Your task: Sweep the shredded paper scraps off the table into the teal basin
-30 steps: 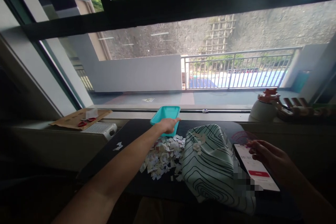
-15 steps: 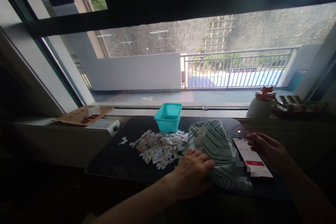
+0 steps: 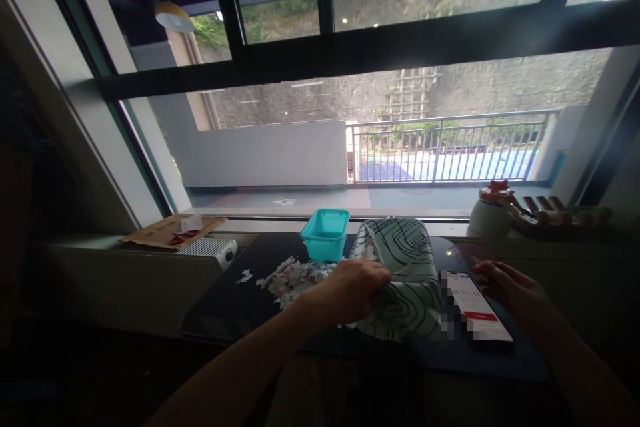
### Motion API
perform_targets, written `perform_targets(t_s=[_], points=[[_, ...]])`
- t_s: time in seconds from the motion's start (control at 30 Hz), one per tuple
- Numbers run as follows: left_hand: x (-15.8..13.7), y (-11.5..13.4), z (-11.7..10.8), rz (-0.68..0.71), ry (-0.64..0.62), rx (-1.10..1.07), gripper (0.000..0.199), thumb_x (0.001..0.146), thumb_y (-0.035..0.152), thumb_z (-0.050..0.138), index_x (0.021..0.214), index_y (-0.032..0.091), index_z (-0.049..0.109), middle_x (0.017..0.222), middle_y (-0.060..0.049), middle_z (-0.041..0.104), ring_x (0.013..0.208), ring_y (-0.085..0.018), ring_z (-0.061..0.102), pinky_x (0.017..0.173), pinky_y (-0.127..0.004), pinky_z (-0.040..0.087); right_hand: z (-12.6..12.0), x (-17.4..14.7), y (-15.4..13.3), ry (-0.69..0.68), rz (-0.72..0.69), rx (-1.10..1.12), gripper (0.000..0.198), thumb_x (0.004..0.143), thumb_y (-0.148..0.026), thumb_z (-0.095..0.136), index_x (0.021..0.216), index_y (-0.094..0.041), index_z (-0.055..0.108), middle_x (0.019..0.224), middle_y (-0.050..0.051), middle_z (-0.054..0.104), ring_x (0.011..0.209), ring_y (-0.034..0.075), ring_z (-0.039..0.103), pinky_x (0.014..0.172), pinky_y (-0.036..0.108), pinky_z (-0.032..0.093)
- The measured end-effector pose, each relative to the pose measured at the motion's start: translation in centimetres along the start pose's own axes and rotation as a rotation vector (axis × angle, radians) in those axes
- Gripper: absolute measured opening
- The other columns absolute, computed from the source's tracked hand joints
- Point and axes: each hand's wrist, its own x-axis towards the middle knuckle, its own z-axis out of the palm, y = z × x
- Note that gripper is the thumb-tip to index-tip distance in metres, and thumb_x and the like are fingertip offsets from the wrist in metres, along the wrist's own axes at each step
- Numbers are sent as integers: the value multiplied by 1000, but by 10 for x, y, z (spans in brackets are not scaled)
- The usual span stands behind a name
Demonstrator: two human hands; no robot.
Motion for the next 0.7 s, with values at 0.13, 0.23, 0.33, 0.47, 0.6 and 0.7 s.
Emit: perform_targets(t_s=[0.13,0.23,0.33,0.47,0.6,0.7], points=[[-29,-29,-60,-121,45,-1,14,86,14,49,93,17,61,90,-5,63,84,-20,59,73,-29,43,24,6,-13,-44,33,55,22,67,-41,74,83,-25,71,84,2,71,69,14,64,55,22,55],[-54,-59,-97,-253,79,22,17,89,21,46,95,16,61,89,-5,64,80,-20,59,71,-29,44,63,17,-29,-169,7,40,26,70,-42,72,88,-24,70,85,3,70,72,14,64,57,22,54],[-81,-91,-121,-375,92,60,18,87,25,47,91,16,62,88,-5,65,83,-21,59,70,-29,43,120,35,-42,-293,-11,-73,28,74,-43,68,89,-20,68,84,6,70,75,17,66,60,26,55],[-124,-129,-131,-531,89,117,23,84,25,44,93,19,64,88,-3,66,81,-21,60,69,-29,43,211,66,-42,-371,-31,-283,19,84,-35,57,89,-19,66,84,6,69,76,16,66,63,26,55],[-168,-154,-128,-671,77,189,23,79,25,44,87,20,65,84,-3,66,80,-23,60,70,-30,44,289,97,-25,-402,-31,-550,22,88,-33,55,98,-15,64,94,6,67,83,17,64,71,31,54],[-195,-161,-123,-748,61,218,26,76,22,44,88,21,66,87,-3,66,83,-23,60,75,-30,44,321,114,-7,-401,-54,-770,25,90,-33,54,110,-18,59,112,6,60,94,18,60,80,37,51]])
